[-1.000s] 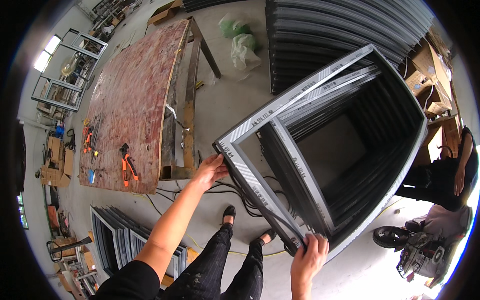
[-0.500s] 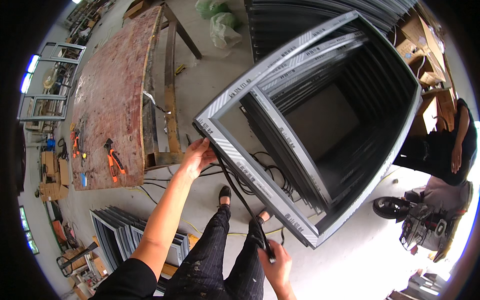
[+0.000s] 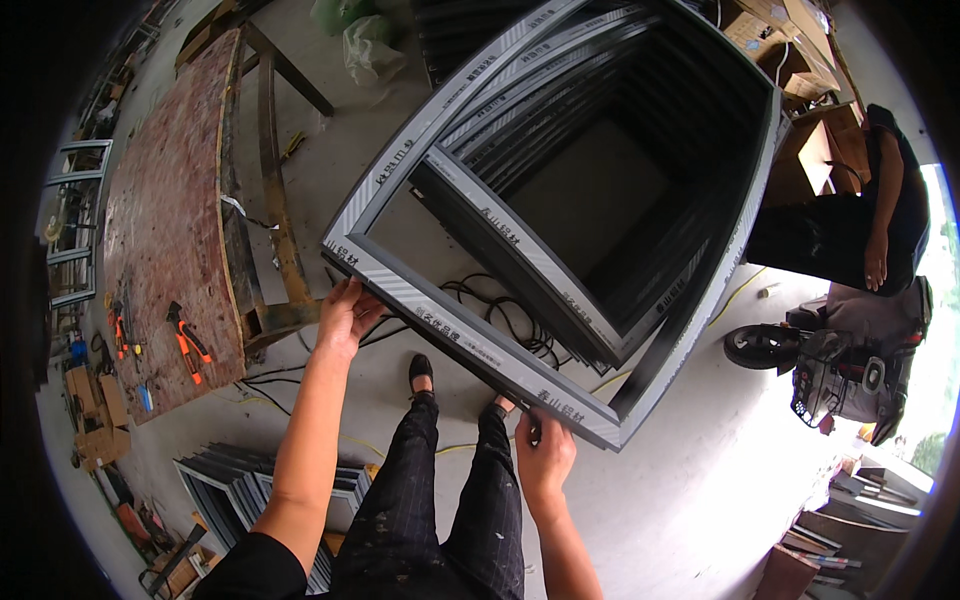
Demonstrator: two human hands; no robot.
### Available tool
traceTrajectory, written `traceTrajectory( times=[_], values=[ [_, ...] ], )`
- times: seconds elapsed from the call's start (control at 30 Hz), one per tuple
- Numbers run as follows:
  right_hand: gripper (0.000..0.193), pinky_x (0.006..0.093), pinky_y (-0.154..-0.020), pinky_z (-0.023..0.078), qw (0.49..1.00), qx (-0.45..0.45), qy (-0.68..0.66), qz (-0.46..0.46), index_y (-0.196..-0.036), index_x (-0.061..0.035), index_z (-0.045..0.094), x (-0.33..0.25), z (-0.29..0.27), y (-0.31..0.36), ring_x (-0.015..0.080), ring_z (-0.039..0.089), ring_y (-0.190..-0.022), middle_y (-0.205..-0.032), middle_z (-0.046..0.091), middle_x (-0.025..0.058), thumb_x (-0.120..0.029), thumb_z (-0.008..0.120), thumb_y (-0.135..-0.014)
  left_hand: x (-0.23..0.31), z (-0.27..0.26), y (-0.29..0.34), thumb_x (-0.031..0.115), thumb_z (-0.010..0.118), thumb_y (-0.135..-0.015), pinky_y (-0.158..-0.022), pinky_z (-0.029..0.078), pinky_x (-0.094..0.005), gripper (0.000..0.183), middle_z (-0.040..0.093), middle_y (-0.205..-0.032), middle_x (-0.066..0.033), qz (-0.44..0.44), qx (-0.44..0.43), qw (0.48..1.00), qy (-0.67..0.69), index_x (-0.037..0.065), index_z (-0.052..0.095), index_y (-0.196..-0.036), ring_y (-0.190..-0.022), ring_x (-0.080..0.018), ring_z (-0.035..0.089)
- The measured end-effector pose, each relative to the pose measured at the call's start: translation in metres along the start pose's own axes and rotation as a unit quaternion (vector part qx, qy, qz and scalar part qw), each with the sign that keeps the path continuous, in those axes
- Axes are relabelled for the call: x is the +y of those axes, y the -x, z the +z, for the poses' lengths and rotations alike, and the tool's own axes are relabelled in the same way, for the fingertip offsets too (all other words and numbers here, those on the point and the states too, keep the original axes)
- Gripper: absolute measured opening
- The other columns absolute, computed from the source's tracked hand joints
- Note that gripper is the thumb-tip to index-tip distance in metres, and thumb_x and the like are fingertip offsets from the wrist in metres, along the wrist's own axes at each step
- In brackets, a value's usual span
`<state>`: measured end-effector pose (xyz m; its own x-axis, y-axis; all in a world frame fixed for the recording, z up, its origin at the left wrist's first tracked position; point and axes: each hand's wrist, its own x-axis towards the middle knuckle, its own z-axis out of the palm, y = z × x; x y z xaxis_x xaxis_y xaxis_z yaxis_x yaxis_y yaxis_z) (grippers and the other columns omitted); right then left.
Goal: The person threads a black rubber gasket seal into the track of an aluminum window frame by hand and using a pair of pliers to seat and trim the material.
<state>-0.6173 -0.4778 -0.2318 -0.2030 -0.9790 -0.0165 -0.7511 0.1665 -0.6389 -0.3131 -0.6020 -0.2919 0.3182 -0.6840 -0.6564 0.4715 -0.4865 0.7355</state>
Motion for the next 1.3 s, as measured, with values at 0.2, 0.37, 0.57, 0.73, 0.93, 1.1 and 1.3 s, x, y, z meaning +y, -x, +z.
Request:
traceTrajectory(
  times=[0.2, 0.37, 0.57, 0.73, 0.93, 1.1, 1.3],
  values=[
    [0.012, 0.0367, -0.062, 0.050, 0.997, 0.052, 0.052, 0.004, -0.083, -0.0028, 0.063, 0.009, 0.020, 0.003, 0.0282, 0.062, -0.067, -0.075, 0.065, 0.0110, -0.005, 0.071, -0.074, 0.001, -0.002, -0.003, 0.033, 0.060, -0.094, -0.073, 0.057, -0.0300, 0.027, 0.068, -0.085, -0.0043, -0.009, -0.012, 1.000, 0.000, 0.007, 0.060, -0.101, -0.077, -0.0145, 0.066],
    [0.012, 0.0365, -0.057, 0.049, 0.995, 0.084, 0.048, -0.027, -0.082, -0.0051, 0.063, 0.004, 0.025, 0.002, 0.0267, 0.060, -0.061, -0.070, 0.063, 0.0090, -0.004, 0.071, -0.073, -0.004, -0.009, -0.008, 0.028, 0.061, -0.094, -0.070, 0.056, -0.0325, 0.022, 0.067, -0.086, -0.0057, -0.007, -0.009, 0.999, 0.032, 0.007, 0.060, -0.103, -0.078, -0.0168, 0.066],
    [0.010, 0.0293, -0.060, 0.049, 0.992, -0.004, -0.100, 0.072, -0.080, 0.0004, 0.062, -0.021, -0.005, 0.004, 0.0199, 0.060, -0.061, -0.070, 0.063, 0.0104, 0.001, 0.068, -0.073, -0.039, 0.018, 0.065, 0.023, 0.060, -0.094, -0.064, 0.049, -0.0285, 0.018, 0.064, -0.083, -0.0029, 0.201, 0.035, 0.956, -0.210, 0.005, 0.058, -0.096, -0.072, -0.0158, 0.063],
    [0.013, 0.0299, -0.054, 0.046, 0.986, -0.061, -0.154, -0.008, -0.080, -0.0017, 0.063, -0.046, -0.028, -0.001, 0.0213, 0.057, -0.057, -0.069, 0.061, 0.0097, -0.001, 0.070, -0.070, -0.001, 0.072, 0.172, 0.017, 0.070, -0.079, -0.102, 0.037, -0.0447, 0.026, 0.061, -0.105, -0.0042, 0.460, -0.278, 0.697, -0.475, 0.011, 0.060, -0.102, -0.107, -0.0228, 0.056],
    [0.013, 0.0296, -0.058, 0.047, 0.975, -0.147, -0.158, -0.044, -0.080, -0.0006, 0.062, -0.101, -0.019, -0.011, 0.0207, 0.058, -0.060, -0.072, 0.062, 0.0101, 0.002, 0.069, -0.069, 0.014, 0.031, 0.162, 0.016, 0.068, -0.079, -0.105, 0.032, -0.0497, 0.020, 0.061, -0.092, -0.0040, 0.399, -0.322, 0.699, -0.499, 0.010, 0.061, -0.098, -0.099, -0.0224, 0.058],
    [0.017, 0.0354, -0.064, 0.048, 0.969, -0.194, -0.073, -0.136, -0.083, -0.0022, 0.064, -0.132, 0.006, -0.014, 0.0255, 0.060, -0.073, -0.080, 0.062, 0.0096, 0.002, 0.069, -0.067, 0.022, -0.007, 0.152, 0.012, 0.067, -0.072, -0.082, 0.041, -0.0408, 0.020, 0.057, -0.075, -0.0070, 0.387, -0.283, 0.753, -0.451, 0.010, 0.061, -0.091, -0.082, -0.0264, 0.056],
    [0.034, 0.0384, -0.078, 0.051, 0.913, -0.194, -0.145, -0.327, -0.100, -0.0048, 0.066, -0.263, 0.092, -0.021, 0.0293, 0.059, -0.097, -0.106, 0.063, 0.0114, -0.002, 0.071, -0.067, -0.024, -0.061, 0.151, 0.020, 0.063, -0.077, -0.094, 0.037, -0.0437, 0.023, 0.058, -0.091, -0.0025, 0.355, -0.197, 0.808, -0.426, 0.009, 0.052, -0.094, -0.092, -0.0201, 0.053]
  ],
)
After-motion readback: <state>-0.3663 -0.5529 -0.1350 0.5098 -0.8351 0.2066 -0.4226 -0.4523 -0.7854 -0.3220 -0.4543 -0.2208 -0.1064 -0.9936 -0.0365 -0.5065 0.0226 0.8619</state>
